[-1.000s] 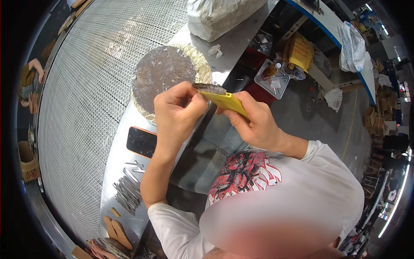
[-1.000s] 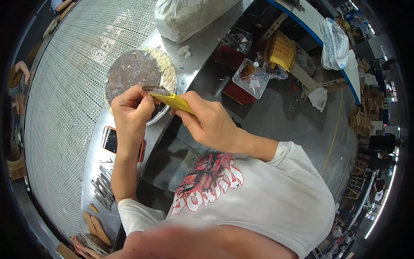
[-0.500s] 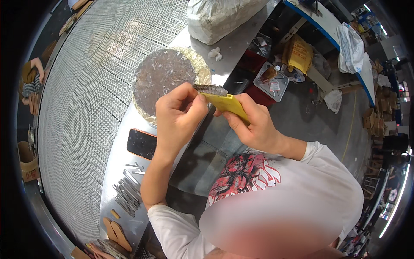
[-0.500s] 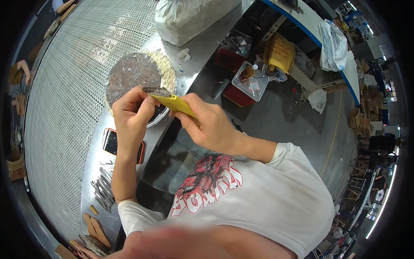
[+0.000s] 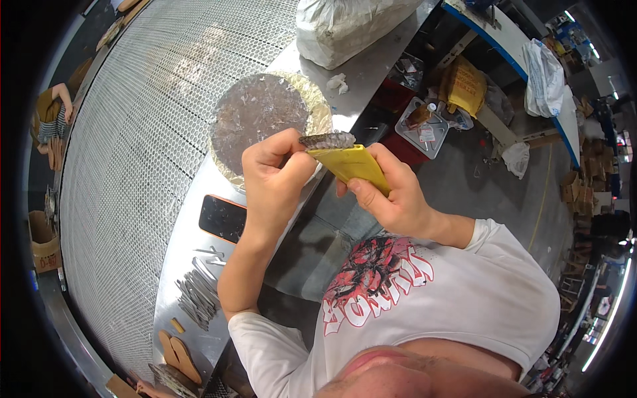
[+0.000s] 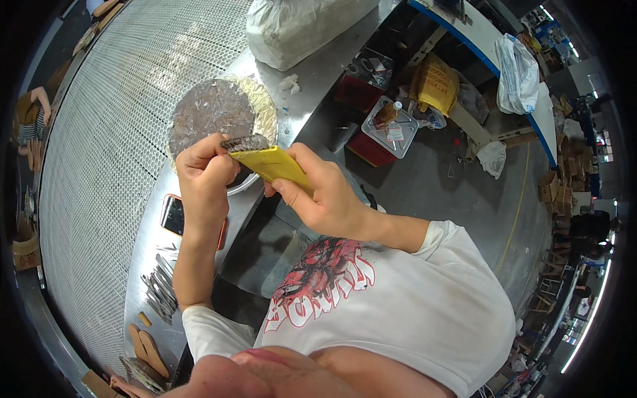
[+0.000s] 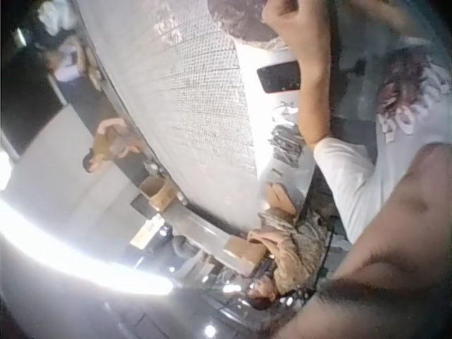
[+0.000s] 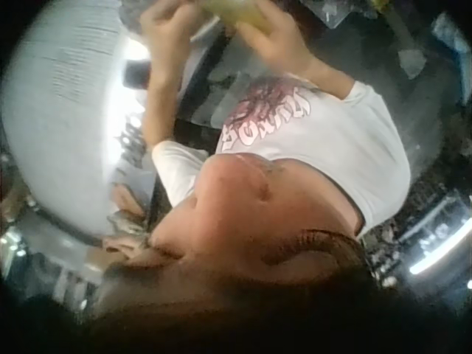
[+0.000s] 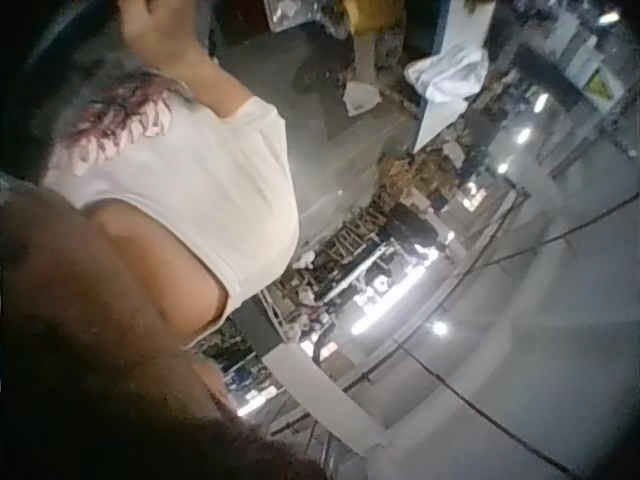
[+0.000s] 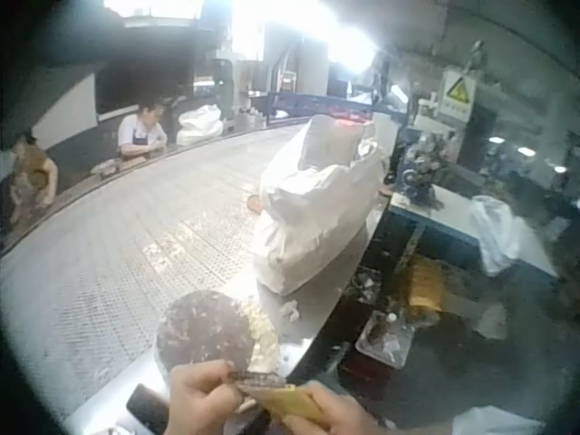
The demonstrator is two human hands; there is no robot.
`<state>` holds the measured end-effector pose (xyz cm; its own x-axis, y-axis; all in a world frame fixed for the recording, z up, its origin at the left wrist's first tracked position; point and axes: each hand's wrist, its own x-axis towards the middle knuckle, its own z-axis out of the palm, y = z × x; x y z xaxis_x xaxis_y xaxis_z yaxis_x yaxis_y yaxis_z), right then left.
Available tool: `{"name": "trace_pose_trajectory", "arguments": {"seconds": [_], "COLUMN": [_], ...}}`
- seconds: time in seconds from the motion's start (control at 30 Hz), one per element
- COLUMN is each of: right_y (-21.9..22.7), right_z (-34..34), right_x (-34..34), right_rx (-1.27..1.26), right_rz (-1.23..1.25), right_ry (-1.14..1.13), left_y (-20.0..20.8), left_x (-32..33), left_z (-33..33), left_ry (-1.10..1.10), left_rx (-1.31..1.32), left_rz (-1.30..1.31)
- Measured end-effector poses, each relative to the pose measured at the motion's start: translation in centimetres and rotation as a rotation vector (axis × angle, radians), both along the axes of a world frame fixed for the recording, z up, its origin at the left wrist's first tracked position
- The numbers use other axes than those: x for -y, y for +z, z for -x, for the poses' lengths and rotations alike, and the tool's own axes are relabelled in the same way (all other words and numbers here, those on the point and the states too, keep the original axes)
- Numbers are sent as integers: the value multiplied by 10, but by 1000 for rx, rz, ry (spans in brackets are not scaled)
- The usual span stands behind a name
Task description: The person takes sandals from a conveyor belt, applies glue to them using a tool, inserts metal shanks, and places the sandals back onto the belt. The person then cleans the tool with their hands.
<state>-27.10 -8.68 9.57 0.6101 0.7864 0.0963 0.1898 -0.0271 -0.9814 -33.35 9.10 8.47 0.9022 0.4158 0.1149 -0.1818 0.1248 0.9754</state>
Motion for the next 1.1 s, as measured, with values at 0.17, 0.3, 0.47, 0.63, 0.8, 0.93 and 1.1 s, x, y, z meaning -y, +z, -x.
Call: {"name": "trace_pose_trajectory", "arguments": {"seconds": [0.17,0.3,0.47,0.63,0.8,0.93,1.1], "right_y": [5,10,3,1,-6,-4,0], "right_z": [-1,-2,-16,-14,-25,-38,-43], "right_x": [0,-2,5,4,9,19,31], "right_rx": [-299,-474,-460,-414,-391,-274,-90], "right_rz": [-60,-93,-137,-157,-135,-141,-141], "right_ry": [49,78,-39,18,11,-68,-152], "left_y": [0,5,11,16,16,-2,-40], "left_x": [-1,-2,-19,2,35,48,52], "left_z": [-2,1,6,9,14,8,-17], "left_ry": [-60,-118,-138,17,-276,-269,-206], "left_rx": [49,27,252,164,370,223,11], "left_rz": [144,397,562,-70,-688,-805,-918]}}
